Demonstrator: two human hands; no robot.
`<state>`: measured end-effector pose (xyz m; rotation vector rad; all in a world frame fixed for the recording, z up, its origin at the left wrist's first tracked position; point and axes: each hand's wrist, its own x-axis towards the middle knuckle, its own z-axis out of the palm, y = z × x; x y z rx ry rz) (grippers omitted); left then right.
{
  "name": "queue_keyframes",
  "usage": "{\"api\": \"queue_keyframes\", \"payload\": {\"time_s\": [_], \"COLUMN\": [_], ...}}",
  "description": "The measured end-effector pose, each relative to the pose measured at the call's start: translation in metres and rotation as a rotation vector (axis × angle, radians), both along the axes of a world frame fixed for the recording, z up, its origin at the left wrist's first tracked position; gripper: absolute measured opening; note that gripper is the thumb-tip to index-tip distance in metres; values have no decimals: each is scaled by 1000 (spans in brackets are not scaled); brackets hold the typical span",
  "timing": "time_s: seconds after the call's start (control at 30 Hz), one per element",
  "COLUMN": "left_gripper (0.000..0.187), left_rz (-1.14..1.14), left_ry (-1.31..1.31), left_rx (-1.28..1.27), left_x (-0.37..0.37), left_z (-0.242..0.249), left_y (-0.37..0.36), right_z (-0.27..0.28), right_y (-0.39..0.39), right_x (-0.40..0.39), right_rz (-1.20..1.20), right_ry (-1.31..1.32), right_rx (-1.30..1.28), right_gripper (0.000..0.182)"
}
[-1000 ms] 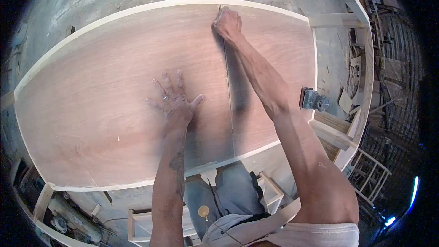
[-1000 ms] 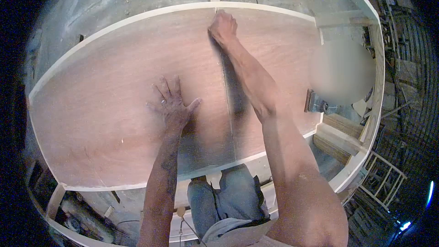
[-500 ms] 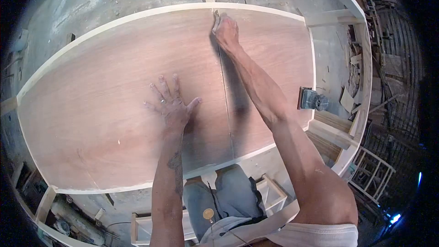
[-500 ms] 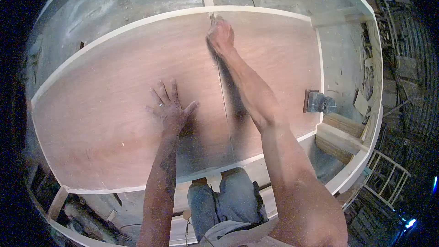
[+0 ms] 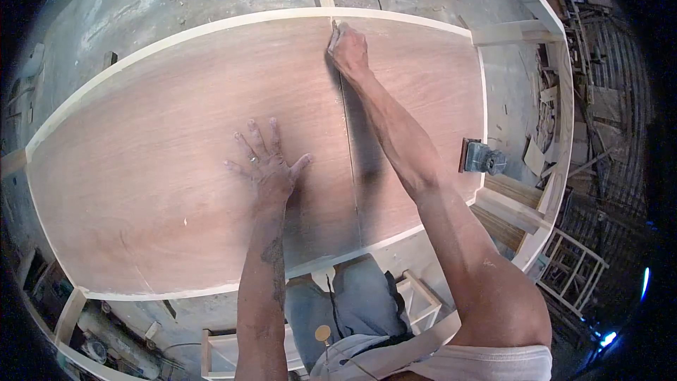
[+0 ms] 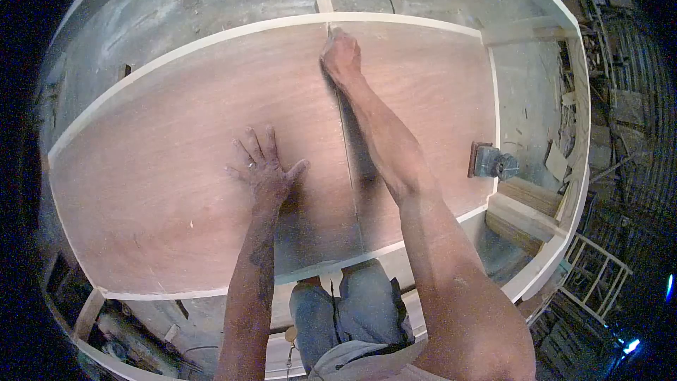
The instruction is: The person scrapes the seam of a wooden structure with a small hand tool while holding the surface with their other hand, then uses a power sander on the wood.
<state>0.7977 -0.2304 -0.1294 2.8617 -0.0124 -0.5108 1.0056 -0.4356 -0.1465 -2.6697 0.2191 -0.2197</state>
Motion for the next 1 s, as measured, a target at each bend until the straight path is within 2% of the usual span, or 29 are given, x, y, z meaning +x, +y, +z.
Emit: {"api": "queue_keyframes", "payload": {"time_s": [0.17, 0.27, 0.37, 0.57, 0.67, 0.77, 1.0], "left_gripper": [106, 106, 110, 109, 107, 106, 107], "left_rz": [-4, 9, 3, -4, -6, -20, -16], "left_ry": [-37, -18, -141, -15, -93, -188, -85], "left_rx": [7, -14, -25, 1, -33, -23, -6], "left_x": [-2, -1, -6, -1, -5, -7, -4], "left_z": [-7, -1, -12, -1, -9, -16, -11], "left_y": [1, 0, 1, 0, 1, 2, 1], "right_z": [-5, -4, -9, -12, -13, -22, -3], "right_y": [-5, 2, 5, 11, 11, 9, 11], "right_x": [2, 1, 4, 5, 8, 8, -12], "right_rz": [88, 53, 36, 4, 31, -8, 23], "right_ry": [-65, -72, 7, 38, 108, 67, -124], "right_rx": [-28, -54, -92, -109, -124, -81, -4], "right_gripper": [15, 14, 16, 21, 21, 22, 19]}}
